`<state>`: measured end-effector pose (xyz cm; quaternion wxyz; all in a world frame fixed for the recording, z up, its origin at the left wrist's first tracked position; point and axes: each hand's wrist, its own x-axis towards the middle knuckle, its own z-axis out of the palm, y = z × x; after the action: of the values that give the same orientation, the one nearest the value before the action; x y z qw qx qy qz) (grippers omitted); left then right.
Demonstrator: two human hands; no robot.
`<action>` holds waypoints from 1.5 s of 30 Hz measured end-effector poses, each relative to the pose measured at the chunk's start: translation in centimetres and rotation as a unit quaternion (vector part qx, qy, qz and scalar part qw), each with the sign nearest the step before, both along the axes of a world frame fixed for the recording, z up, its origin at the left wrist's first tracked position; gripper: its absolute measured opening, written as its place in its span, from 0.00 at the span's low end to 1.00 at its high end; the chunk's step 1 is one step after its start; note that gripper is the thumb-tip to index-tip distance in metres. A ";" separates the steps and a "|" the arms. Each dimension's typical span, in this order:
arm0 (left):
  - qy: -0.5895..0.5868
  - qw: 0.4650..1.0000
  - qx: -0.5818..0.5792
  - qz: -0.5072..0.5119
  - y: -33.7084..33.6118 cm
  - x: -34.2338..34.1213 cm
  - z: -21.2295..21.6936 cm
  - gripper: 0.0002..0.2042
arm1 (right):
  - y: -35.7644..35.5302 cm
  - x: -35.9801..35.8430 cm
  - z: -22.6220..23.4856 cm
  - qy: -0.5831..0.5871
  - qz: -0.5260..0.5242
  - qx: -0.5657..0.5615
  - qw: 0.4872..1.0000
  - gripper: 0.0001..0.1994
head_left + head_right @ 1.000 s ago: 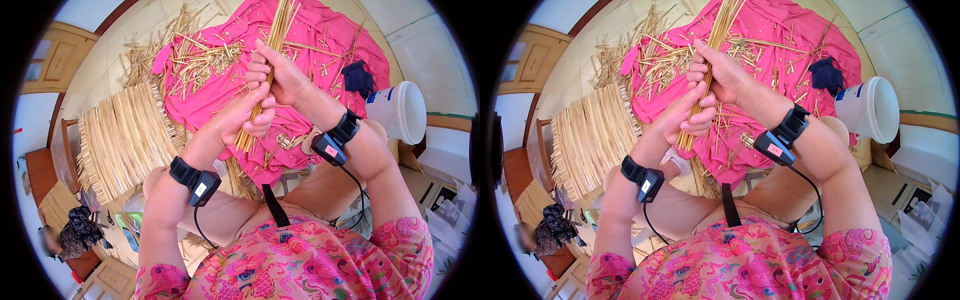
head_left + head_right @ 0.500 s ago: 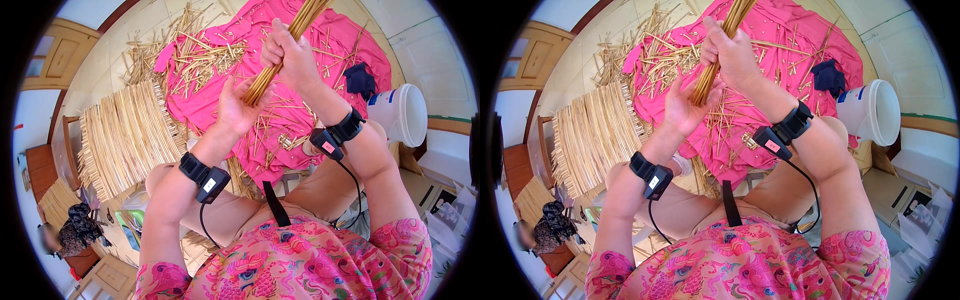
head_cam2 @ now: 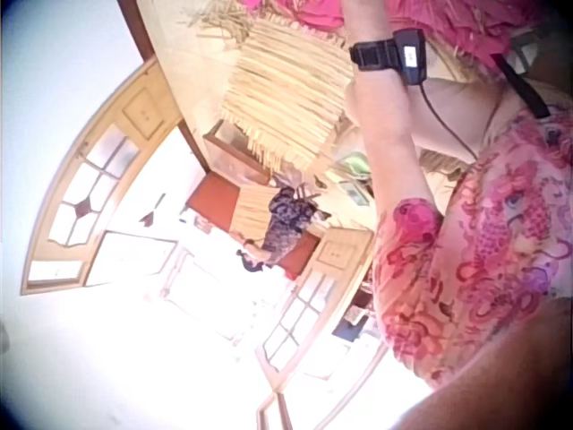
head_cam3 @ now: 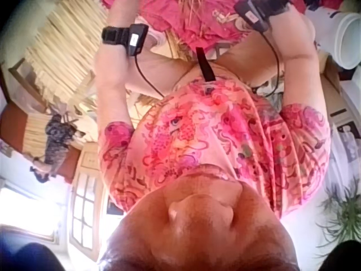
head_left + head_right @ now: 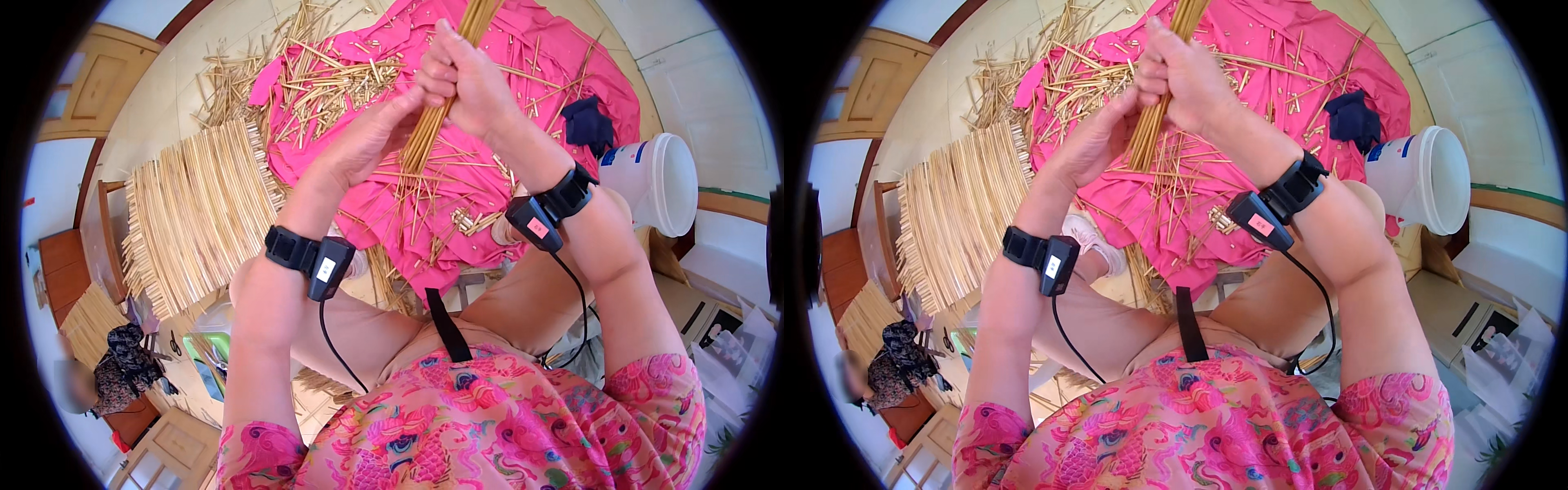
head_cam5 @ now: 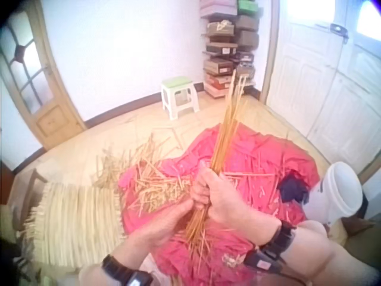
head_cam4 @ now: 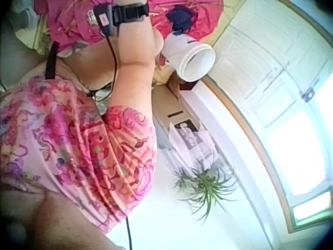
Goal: The person assembles a straw mat by hand, picking up individual long thin sticks and adding them to a bundle while sitting on the floor.
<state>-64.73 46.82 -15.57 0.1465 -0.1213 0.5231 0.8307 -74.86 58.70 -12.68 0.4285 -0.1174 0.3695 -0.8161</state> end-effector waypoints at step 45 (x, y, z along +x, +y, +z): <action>0.020 0.892 0.099 0.441 -10.0 2.8 4.3 0.10 | 2.6 16.0 -36.2 0.474 0.335 0.556 0.594 0.22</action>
<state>-61.92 36.83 -11.28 -0.2341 -0.3076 0.3339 0.8597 -58.87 61.27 -48.87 0.4181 -0.3424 0.8376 -0.0804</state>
